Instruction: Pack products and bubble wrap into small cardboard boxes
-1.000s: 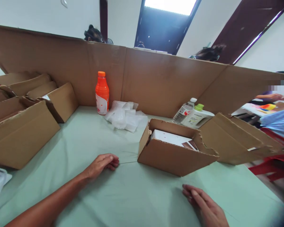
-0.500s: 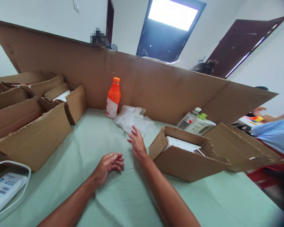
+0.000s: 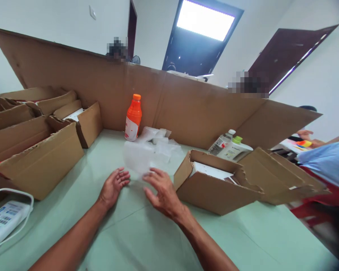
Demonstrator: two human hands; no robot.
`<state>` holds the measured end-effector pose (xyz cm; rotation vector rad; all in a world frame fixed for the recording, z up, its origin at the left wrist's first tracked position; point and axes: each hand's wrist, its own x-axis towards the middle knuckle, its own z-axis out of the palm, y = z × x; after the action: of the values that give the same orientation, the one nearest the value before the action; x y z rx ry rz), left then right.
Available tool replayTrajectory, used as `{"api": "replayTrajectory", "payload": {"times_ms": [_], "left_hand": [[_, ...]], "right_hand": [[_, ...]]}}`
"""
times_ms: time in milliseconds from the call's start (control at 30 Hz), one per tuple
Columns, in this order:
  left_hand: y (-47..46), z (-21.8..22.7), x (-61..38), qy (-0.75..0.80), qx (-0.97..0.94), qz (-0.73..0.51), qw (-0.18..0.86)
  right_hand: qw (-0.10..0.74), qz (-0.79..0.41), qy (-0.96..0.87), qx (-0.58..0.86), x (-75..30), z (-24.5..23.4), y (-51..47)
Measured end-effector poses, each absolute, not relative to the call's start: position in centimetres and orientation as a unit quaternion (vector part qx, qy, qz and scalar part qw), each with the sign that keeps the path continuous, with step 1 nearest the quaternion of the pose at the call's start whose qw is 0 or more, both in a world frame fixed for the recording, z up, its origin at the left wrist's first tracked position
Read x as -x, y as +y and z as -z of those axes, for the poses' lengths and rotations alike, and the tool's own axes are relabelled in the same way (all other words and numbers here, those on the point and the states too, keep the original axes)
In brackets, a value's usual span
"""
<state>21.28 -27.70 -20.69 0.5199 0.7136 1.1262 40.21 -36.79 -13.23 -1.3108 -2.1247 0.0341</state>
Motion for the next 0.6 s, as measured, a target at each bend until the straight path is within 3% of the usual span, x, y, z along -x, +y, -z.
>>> {"api": "replayTrajectory", "payload": {"times_ms": [67,133,467,600], "left_hand": [[-27.5,20.2,-20.5,0.341,-0.227,-0.529,0.743],[-27.4,19.7,-19.8,0.352,-0.222,-0.526,0.742],[-32.9,18.1,-18.3,0.49,-0.443,-0.41,0.629],[-35.8,18.3,-17.6,0.537,-0.581,-0.377,0.482]], "right_hand": [[0.237,-0.059,-0.844,0.477,-40.4,15.1,-39.9],[0.208,-0.097,-0.853,0.469,-40.9,17.0,-42.6],[0.265,-0.118,-0.769,0.57,-43.4,20.0,-45.9],[0.246,-0.123,-0.78,0.562,-42.7,19.0,-45.0]]}}
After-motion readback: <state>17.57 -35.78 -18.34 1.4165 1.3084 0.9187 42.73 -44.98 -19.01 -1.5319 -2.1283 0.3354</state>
